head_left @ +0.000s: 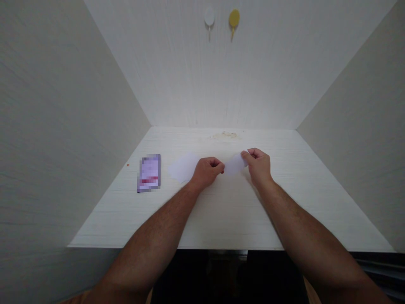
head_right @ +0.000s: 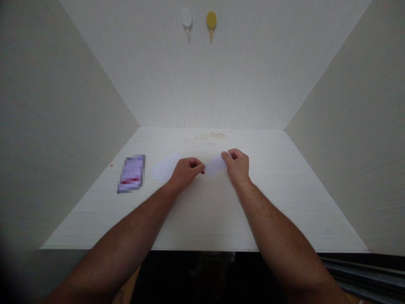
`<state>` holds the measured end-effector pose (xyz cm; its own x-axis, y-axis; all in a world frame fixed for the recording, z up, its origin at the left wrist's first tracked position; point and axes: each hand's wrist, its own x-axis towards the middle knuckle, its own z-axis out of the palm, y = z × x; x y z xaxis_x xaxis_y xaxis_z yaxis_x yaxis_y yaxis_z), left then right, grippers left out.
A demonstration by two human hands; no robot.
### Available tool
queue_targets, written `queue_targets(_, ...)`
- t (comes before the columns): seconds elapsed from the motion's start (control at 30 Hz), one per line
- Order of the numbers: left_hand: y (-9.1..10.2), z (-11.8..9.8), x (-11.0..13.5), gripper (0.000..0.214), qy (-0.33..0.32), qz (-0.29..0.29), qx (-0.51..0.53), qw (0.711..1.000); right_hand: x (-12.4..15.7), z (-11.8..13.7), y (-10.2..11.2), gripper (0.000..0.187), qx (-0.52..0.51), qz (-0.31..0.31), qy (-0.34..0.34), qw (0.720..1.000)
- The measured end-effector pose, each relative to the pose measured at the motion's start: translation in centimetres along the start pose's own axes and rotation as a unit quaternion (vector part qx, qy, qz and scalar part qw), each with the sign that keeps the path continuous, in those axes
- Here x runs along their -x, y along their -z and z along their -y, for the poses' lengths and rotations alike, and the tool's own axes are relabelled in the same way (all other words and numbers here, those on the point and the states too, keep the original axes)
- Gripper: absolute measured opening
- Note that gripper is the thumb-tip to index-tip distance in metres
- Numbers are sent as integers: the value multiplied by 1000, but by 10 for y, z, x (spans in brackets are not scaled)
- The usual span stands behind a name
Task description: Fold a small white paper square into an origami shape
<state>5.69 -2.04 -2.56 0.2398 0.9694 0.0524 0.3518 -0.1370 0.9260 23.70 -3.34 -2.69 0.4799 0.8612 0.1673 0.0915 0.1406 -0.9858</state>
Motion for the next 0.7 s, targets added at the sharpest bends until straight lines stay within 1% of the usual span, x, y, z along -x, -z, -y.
queue_targets(0.1,0,1,0,18,4,-11,6,1000,0,1,0,20,0,-4,1,1000)
queue_targets(0.17,-2,1,0,17,-1,-20,32,999,3,1,-1,20,7,9,8,1000)
queue_targets(0.3,-6,2,0,22,-18,-11,69,997,8,0,-4,21,23,43,16,999)
queue_targets(0.4,-6,2,0,22,-30,-8,54,998,10,-1,-5,20,6,70,7,997)
queue_targets(0.57,-5,2,1,19,-45,-4,30,999,10,-3,-3,25,13,158,-46,986)
queue_targets(0.7,-7,1,2,22,-62,0,13,998,12,-4,-5,25,10,172,-50,984)
